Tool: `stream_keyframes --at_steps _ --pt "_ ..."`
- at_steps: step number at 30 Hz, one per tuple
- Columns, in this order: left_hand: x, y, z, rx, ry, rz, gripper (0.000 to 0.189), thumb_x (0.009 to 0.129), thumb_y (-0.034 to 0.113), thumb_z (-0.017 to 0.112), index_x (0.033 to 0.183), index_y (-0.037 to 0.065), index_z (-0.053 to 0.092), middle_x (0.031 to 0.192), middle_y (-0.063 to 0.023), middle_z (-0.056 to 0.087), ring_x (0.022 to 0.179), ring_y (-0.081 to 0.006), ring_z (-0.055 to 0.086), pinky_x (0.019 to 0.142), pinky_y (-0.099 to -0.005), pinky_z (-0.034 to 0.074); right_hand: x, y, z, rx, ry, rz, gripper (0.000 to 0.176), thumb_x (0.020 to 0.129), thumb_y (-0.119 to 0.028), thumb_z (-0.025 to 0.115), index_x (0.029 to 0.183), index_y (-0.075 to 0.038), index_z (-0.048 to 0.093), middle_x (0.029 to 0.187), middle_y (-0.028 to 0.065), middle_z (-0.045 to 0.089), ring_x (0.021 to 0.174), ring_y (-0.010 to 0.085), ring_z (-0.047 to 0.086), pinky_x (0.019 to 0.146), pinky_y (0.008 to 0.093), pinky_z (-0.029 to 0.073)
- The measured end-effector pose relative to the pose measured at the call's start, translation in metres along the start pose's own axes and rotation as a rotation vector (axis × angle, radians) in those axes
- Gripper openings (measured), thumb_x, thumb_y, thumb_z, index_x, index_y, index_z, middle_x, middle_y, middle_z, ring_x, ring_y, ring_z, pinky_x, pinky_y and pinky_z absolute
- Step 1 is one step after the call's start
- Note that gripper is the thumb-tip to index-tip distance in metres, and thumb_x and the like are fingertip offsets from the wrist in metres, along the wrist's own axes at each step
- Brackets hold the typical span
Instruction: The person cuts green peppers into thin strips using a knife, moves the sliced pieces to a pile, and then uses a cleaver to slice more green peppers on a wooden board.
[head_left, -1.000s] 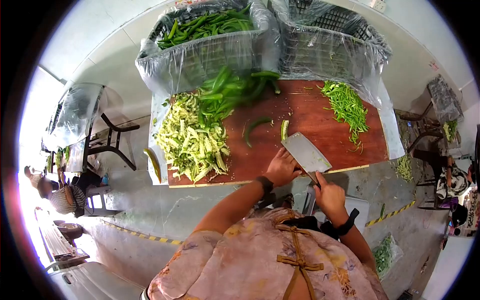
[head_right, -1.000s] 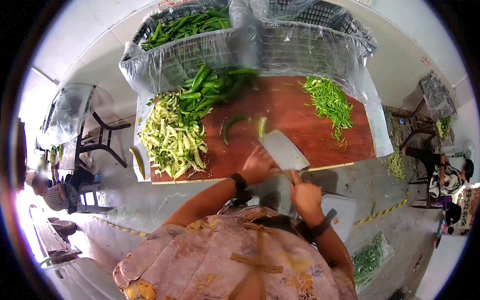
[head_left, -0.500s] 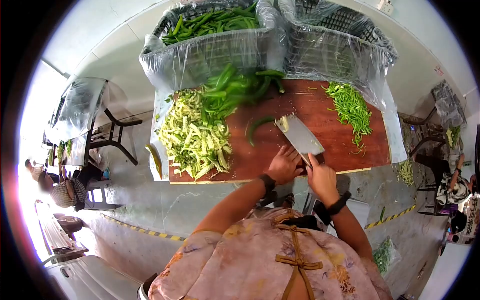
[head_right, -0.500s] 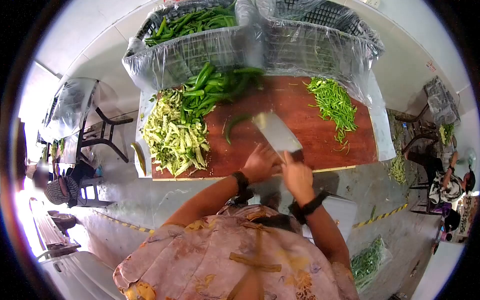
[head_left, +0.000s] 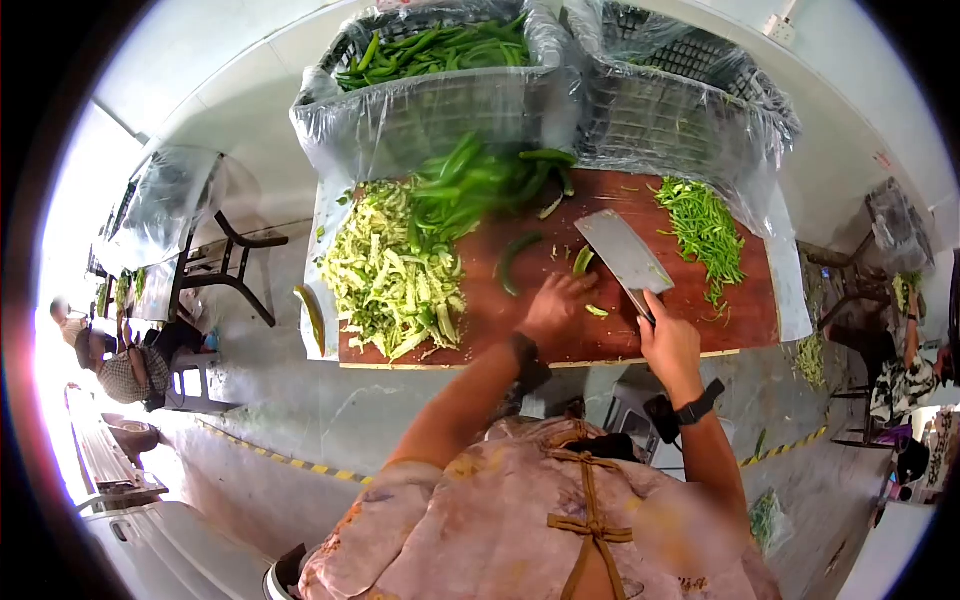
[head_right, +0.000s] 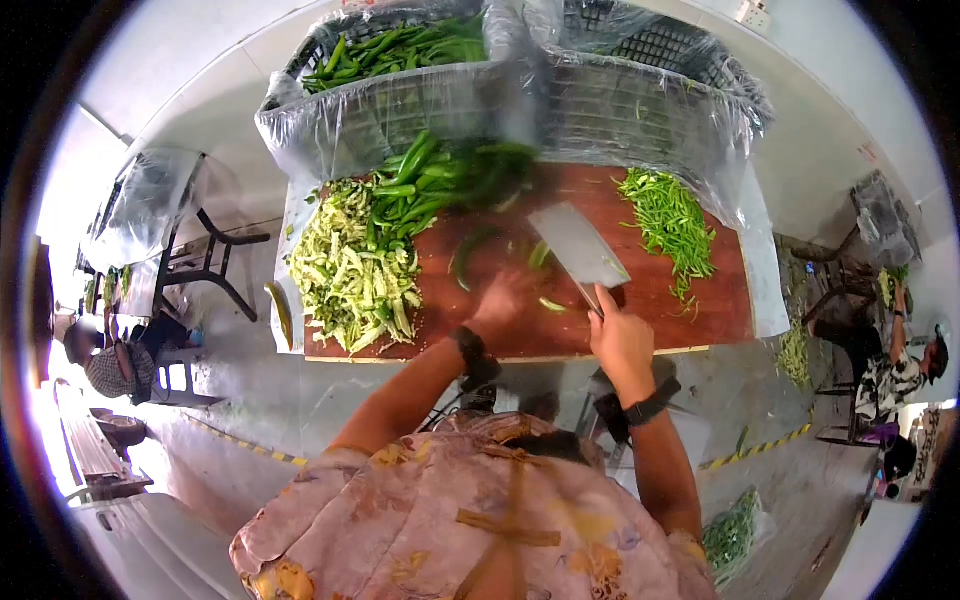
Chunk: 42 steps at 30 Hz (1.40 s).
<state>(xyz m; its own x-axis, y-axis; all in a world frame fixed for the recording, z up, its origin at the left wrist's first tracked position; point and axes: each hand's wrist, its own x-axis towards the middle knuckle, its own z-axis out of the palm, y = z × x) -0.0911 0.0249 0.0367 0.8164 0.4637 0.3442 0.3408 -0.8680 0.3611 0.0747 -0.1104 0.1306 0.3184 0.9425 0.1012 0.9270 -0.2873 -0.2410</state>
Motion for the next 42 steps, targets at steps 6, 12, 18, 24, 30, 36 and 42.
stream_keyframes --at_steps 6,12,18,24,30,36,42 --pt "0.037 -0.05 0.017 0.268 0.063 0.238 0.033 0.077 0.016 0.055 0.108 0.014 0.065 0.126 -0.0062 0.055 0.122 -0.0233 0.046 0.102 -0.0433 0.033 -0.058 0.019 -0.005 0.056 -0.014 0.174 0.044 0.082 -0.019 0.063 0.125 -0.014 0.057 0.076 0.0236 0.063 0.069 0.0408 0.061 0.062 0.0472 0.047" --pt "0.036 -0.031 0.018 0.366 -0.047 -0.062 0.027 0.078 0.025 0.059 0.101 0.012 0.065 0.106 -0.0088 0.062 0.111 -0.0229 0.053 0.095 -0.0409 0.039 -0.088 0.029 -0.001 0.028 -0.074 0.231 0.045 0.083 -0.026 0.062 0.126 -0.015 0.055 0.077 0.0197 0.064 0.069 0.0386 0.062 0.062 0.0475 0.048" --pt "0.011 0.005 0.012 -0.022 -0.022 -0.532 0.027 0.078 0.026 0.062 0.099 0.008 0.06 0.103 -0.0098 0.06 0.101 -0.0258 0.056 0.08 -0.0404 0.045 -0.093 0.026 0.008 0.065 -0.075 0.152 0.045 0.081 -0.027 0.064 0.123 -0.015 0.058 0.079 0.0198 0.065 0.069 0.0387 0.061 0.061 0.047 0.048" --pt "-0.019 0.008 0.011 0.21 0.073 -0.116 0.025 0.077 0.023 0.062 0.097 0.008 0.059 0.101 -0.0078 0.057 0.1 -0.0253 0.053 0.081 -0.0409 0.044 -0.094 0.018 0.006 0.036 -0.102 0.085 0.045 0.081 -0.026 0.064 0.124 -0.014 0.057 0.075 0.0194 0.064 0.066 0.0379 0.061 0.06 0.0471 0.047" --pt "-0.025 0.021 0.02 0.103 -0.066 -0.195 0.033 0.075 0.02 0.064 0.105 0.006 0.059 0.111 -0.0088 0.055 0.109 -0.0258 0.048 0.086 -0.04 0.041 -0.093 0.008 -0.001 0.007 -0.18 0.062 0.047 0.082 -0.026 0.063 0.126 -0.014 0.055 0.072 0.0191 0.063 0.065 0.0374 0.061 0.059 0.0474 0.047" --pt "-0.032 0.027 0.024 0.097 0.006 -0.187 0.043 0.074 0.018 0.065 0.113 0.004 0.056 0.12 -0.0105 0.052 0.113 -0.0272 0.046 0.089 -0.0407 0.04 -0.09 0.005 -0.001 -0.039 -0.233 0.062 0.047 0.083 -0.025 0.062 0.128 -0.012 0.053 0.07 0.0188 0.063 0.065 0.0373 0.061 0.06 0.0475 0.047" --pt "-0.029 0.029 0.016 0.065 -0.003 -0.207 0.048 0.074 0.018 0.064 0.118 0.003 0.054 0.123 -0.0111 0.051 0.113 -0.0275 0.046 0.091 -0.0403 0.04 -0.073 0.006 0.012 -0.061 -0.238 0.006 0.048 0.084 -0.027 0.059 0.128 -0.01 0.052 0.067 0.0186 0.062 0.061 0.0358 0.063 0.058 0.0466 0.049"
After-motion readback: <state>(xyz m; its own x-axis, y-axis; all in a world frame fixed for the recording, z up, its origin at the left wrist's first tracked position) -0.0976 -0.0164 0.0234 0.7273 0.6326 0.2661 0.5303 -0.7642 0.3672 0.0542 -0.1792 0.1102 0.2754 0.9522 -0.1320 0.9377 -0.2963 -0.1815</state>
